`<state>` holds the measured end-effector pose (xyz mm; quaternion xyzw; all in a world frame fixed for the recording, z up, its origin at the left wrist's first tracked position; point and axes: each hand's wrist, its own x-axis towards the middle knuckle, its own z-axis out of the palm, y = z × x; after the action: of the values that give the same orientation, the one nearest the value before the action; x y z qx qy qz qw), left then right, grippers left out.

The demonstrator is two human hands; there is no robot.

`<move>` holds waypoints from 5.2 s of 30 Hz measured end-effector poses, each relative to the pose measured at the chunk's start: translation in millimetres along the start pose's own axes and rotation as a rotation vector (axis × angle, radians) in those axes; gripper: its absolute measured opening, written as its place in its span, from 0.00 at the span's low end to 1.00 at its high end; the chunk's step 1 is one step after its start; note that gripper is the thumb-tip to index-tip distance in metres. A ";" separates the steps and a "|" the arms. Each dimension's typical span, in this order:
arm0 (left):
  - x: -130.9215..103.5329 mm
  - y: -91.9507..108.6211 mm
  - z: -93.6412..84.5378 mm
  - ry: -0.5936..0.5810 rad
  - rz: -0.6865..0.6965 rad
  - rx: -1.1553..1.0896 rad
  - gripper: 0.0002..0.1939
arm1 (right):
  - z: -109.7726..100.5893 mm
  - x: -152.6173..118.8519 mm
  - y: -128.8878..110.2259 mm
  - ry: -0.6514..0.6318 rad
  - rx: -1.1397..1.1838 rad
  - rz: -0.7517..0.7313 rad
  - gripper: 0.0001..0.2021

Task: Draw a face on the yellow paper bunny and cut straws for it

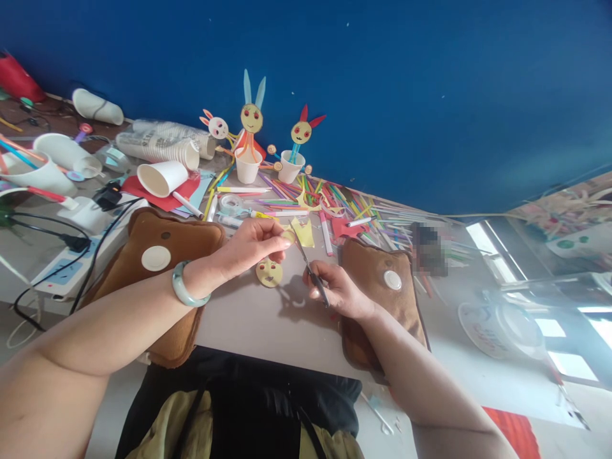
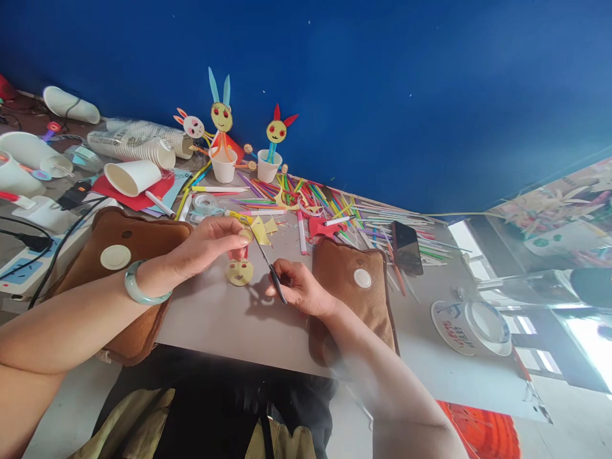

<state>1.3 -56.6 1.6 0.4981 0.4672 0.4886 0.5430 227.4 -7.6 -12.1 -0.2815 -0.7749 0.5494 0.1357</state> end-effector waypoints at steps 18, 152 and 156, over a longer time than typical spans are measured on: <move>0.7 -0.8 -1.5 -0.007 0.017 0.000 0.08 | -0.2 -0.3 -1.0 -0.012 0.039 -0.003 0.27; -1.1 1.4 -2.3 -0.020 0.054 0.002 0.10 | -0.7 -1.6 -1.0 -0.018 0.038 -0.005 0.27; -0.9 0.7 -2.6 -0.016 0.059 0.003 0.09 | -1.0 -1.1 -1.4 -0.022 0.032 -0.013 0.27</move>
<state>-1.3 -57.3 2.2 0.5166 0.4488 0.4996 0.5312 228.4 -7.8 -10.4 -0.2682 -0.7692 0.5641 0.1351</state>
